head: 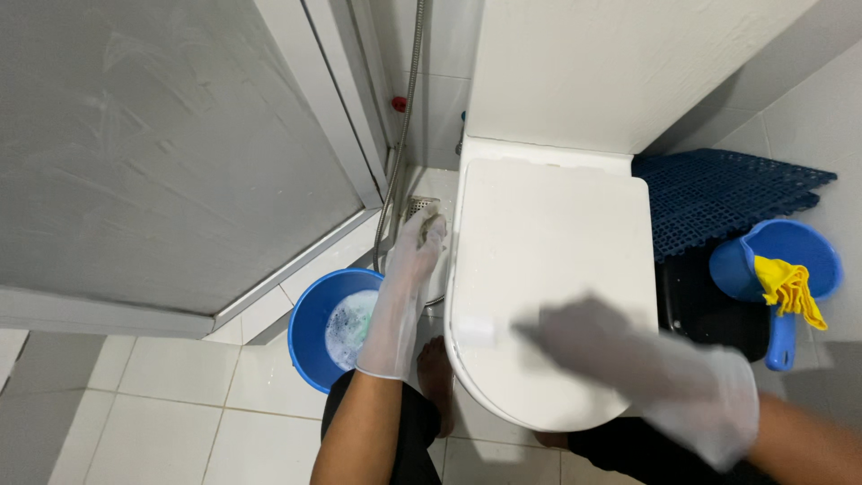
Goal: The person scrubs the exterior surfaces of a white toilet, including the tank, seat, and base, using a blue and white brush. They repeatedly dip the brush into a blue bucket containing soapy water to clean the fixture.
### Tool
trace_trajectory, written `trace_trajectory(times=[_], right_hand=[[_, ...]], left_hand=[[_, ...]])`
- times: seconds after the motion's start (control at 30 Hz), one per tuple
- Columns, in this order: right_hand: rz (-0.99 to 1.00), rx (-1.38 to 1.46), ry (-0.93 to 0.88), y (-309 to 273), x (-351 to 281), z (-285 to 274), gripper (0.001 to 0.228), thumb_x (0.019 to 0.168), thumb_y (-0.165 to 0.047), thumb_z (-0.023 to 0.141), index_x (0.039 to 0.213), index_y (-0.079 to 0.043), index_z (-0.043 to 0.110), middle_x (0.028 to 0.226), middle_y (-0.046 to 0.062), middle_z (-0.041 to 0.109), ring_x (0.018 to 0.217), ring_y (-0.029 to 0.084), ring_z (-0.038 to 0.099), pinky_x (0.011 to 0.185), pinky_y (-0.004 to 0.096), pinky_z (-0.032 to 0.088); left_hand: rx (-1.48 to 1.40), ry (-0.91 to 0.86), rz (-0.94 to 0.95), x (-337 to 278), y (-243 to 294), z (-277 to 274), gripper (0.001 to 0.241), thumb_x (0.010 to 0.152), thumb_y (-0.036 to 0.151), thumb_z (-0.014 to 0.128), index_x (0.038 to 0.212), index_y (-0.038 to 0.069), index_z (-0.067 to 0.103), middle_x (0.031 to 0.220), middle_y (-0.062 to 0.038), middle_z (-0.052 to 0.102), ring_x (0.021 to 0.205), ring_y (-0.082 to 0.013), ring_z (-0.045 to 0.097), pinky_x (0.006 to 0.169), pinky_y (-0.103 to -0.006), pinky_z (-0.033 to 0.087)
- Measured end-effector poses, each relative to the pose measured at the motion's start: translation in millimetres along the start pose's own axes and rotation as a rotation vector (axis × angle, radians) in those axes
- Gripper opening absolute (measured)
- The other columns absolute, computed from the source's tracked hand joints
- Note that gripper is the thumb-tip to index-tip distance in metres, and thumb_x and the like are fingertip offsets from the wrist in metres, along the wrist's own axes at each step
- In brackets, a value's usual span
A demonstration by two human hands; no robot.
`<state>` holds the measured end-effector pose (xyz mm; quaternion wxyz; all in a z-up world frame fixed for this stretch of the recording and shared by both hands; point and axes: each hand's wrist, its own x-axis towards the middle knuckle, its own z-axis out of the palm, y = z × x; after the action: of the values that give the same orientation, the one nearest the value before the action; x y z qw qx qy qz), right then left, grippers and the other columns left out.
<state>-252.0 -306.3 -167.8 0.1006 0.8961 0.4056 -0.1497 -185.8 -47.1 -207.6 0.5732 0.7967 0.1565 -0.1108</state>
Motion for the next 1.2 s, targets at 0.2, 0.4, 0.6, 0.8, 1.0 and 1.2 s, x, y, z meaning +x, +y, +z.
trace_trajectory(times=[0.2, 0.4, 0.6, 0.8, 1.0, 1.2], right_hand=[[0.6, 0.275, -0.218, 67.1, 72.7, -95.0, 0.039, 0.101, -0.033, 0.045, 0.112, -0.012, 0.075, 0.112, 0.016, 0.075, 0.113, 0.038, 0.07, 0.098, 0.053, 0.054], [0.745, 0.29, -0.091, 132.6, 124.9, -66.1, 0.033, 0.103, -0.037, 0.05, 0.123, -0.029, 0.076, 0.123, 0.008, 0.076, 0.118, 0.035, 0.069, 0.102, 0.052, 0.053], [0.599, 0.269, -0.171, 100.6, 86.6, -15.7, 0.04, 0.099, -0.05, 0.047, 0.105, -0.024, 0.078, 0.106, 0.008, 0.077, 0.108, 0.033, 0.072, 0.098, 0.051, 0.054], [0.301, 0.186, -0.346, 2.2, -14.5, -15.0, 0.035, 0.098, -0.061, 0.043, 0.105, -0.038, 0.068, 0.104, -0.001, 0.072, 0.102, 0.025, 0.071, 0.095, 0.044, 0.055], [0.511, 0.548, -0.408, 7.3, -17.8, -49.6, 0.031, 0.095, -0.057, 0.054, 0.111, -0.041, 0.075, 0.102, -0.009, 0.07, 0.093, 0.014, 0.061, 0.087, 0.035, 0.052], [0.767, 0.482, -0.278, 63.2, 47.9, -110.9, 0.05, 0.102, -0.046, 0.041, 0.129, -0.021, 0.074, 0.128, 0.014, 0.073, 0.119, 0.037, 0.068, 0.105, 0.049, 0.053]], left_hand=[[0.027, -0.023, 0.049, 26.5, -34.8, 16.0, 0.045, 0.099, 0.045, 0.053, 0.142, 0.035, 0.059, 0.124, 0.001, 0.074, 0.121, -0.0197, 0.068, 0.108, -0.0385, 0.051], [-0.18, -0.028, 0.126, 22.1, -29.5, 19.0, 0.045, 0.098, 0.025, 0.055, 0.142, 0.016, 0.059, 0.125, -0.016, 0.069, 0.112, -0.0264, 0.068, 0.096, -0.0406, 0.061], [-0.055, -0.005, 0.058, 7.2, -9.7, 9.2, 0.046, 0.098, 0.034, 0.053, 0.144, 0.026, 0.058, 0.133, -0.008, 0.068, 0.12, -0.0236, 0.068, 0.106, -0.0394, 0.056], [0.127, 0.012, 0.013, -0.4, -8.1, 3.0, 0.045, 0.098, 0.05, 0.056, 0.143, 0.042, 0.056, 0.139, 0.005, 0.068, 0.129, -0.0199, 0.064, 0.115, -0.038, 0.047], [-0.124, -0.04, 0.047, -8.0, 6.6, 5.1, 0.047, 0.101, 0.025, 0.052, 0.148, 0.019, 0.055, 0.142, -0.01, 0.063, 0.128, -0.0237, 0.06, 0.112, -0.0402, 0.045], [-0.205, -0.011, 0.197, 23.3, -40.5, 24.6, 0.042, 0.099, 0.01, 0.061, 0.14, 0.015, 0.062, 0.116, -0.011, 0.07, 0.099, -0.02, 0.064, 0.092, -0.041, 0.059]])
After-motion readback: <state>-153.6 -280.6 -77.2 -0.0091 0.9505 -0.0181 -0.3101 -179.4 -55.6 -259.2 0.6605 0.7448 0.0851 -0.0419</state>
